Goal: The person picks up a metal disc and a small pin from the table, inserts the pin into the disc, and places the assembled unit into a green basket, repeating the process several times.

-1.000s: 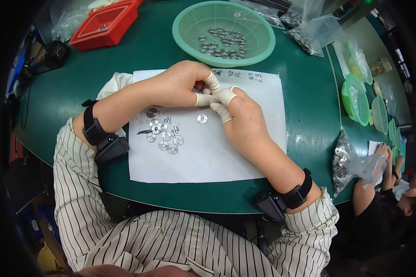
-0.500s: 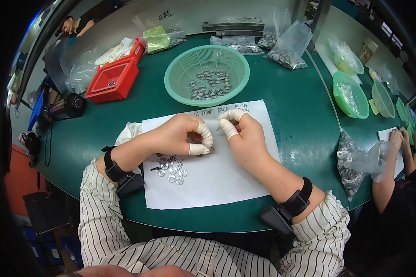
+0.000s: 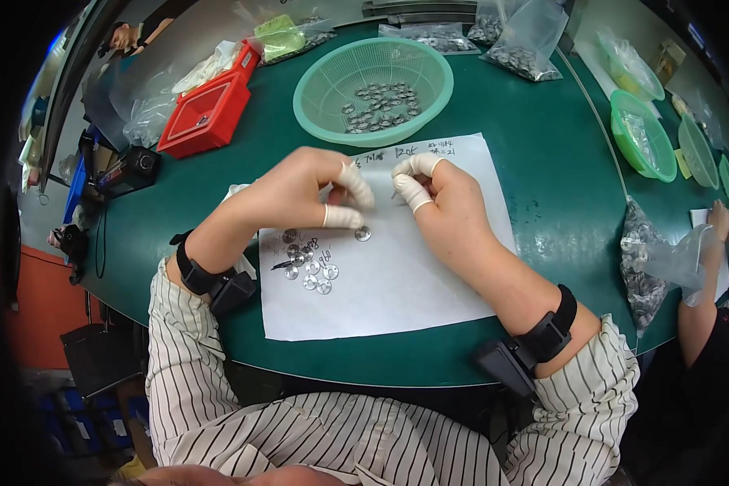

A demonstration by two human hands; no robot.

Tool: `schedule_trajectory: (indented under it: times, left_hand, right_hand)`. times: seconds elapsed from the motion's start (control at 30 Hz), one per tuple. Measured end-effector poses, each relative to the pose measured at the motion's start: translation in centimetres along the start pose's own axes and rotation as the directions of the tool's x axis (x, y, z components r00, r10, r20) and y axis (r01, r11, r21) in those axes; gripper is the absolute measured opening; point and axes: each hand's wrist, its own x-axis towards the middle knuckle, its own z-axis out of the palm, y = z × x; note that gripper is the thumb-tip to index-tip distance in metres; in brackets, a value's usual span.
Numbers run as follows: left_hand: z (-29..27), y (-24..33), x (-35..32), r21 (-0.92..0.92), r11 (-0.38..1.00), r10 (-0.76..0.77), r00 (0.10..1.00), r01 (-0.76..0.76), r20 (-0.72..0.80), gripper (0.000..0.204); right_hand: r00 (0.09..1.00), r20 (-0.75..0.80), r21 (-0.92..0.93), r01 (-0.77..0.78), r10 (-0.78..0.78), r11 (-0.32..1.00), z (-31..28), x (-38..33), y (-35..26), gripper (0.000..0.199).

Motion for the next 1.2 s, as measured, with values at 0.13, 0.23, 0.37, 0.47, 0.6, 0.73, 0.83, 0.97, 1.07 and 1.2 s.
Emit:
schedule_trajectory:
  times: [0.13,0.23,0.37,0.47,0.6,0.73,0.83,0.97,1.07,1.2]
  left_hand:
    - [1.4,-1.4,0.2,-0.082,0.997,0.003,1.000,-0.002,0.011,0.018]
    - [2.3,-1.4,0.6,-0.128,0.991,-0.033,0.999,0.030,-0.027,0.017]
    - [2.3,-1.9,0.6,-0.172,0.985,-0.024,0.999,0.015,-0.048,0.016]
    - [2.4,-1.9,0.5,-0.157,0.988,-0.006,0.999,-0.003,-0.052,0.015]
    - [2.3,-1.9,0.4,-0.117,0.993,0.008,0.999,-0.014,-0.051,0.011]
    - [2.4,-2.2,0.3,-0.119,0.992,0.022,0.996,-0.031,-0.081,0.011]
    - [2.4,-2.2,0.5,-0.098,0.995,0.019,0.997,-0.025,-0.069,0.012]
    - [2.4,-2.0,0.3,-0.110,0.994,0.005,0.997,-0.013,-0.072,0.012]
    - [2.6,-2.4,0.4,-0.123,0.992,0.013,0.996,-0.024,-0.084,0.012]
    - [2.7,-2.5,0.5,-0.140,0.990,-0.001,0.999,-0.006,-0.054,0.014]
  right_hand:
    - [0.999,0.032,-0.035,0.032,-0.031,0.999,0.2,-0.4,0.2,0.011]
    - [0.995,0.095,-0.091,0.040,-0.032,0.995,0.1,-0.8,0.3,0.010]
    - [0.991,0.113,-0.255,0.098,-0.071,0.962,0.0,-0.9,0.0,0.009]
    - [0.991,0.116,-0.295,0.095,-0.063,0.951,-0.1,-0.9,0.0,0.008]
    - [0.989,0.134,-0.306,0.102,-0.063,0.946,0.0,-0.9,-0.2,0.007]
    - [0.989,0.142,-0.309,0.081,-0.038,0.948,0.3,-1.0,-0.8,0.006]
    - [0.935,0.203,-0.464,0.354,-0.292,0.812,0.5,-1.1,-0.9,0.005]
    - [0.934,0.214,-0.498,0.357,-0.286,0.790,0.6,-1.2,-1.2,0.005]
    - [0.925,0.208,-0.500,0.380,-0.318,0.779,0.6,-1.2,-0.6,0.004]
    - [0.995,0.019,-0.078,0.098,-0.097,0.992,0.7,-1.3,-0.6,0.004]
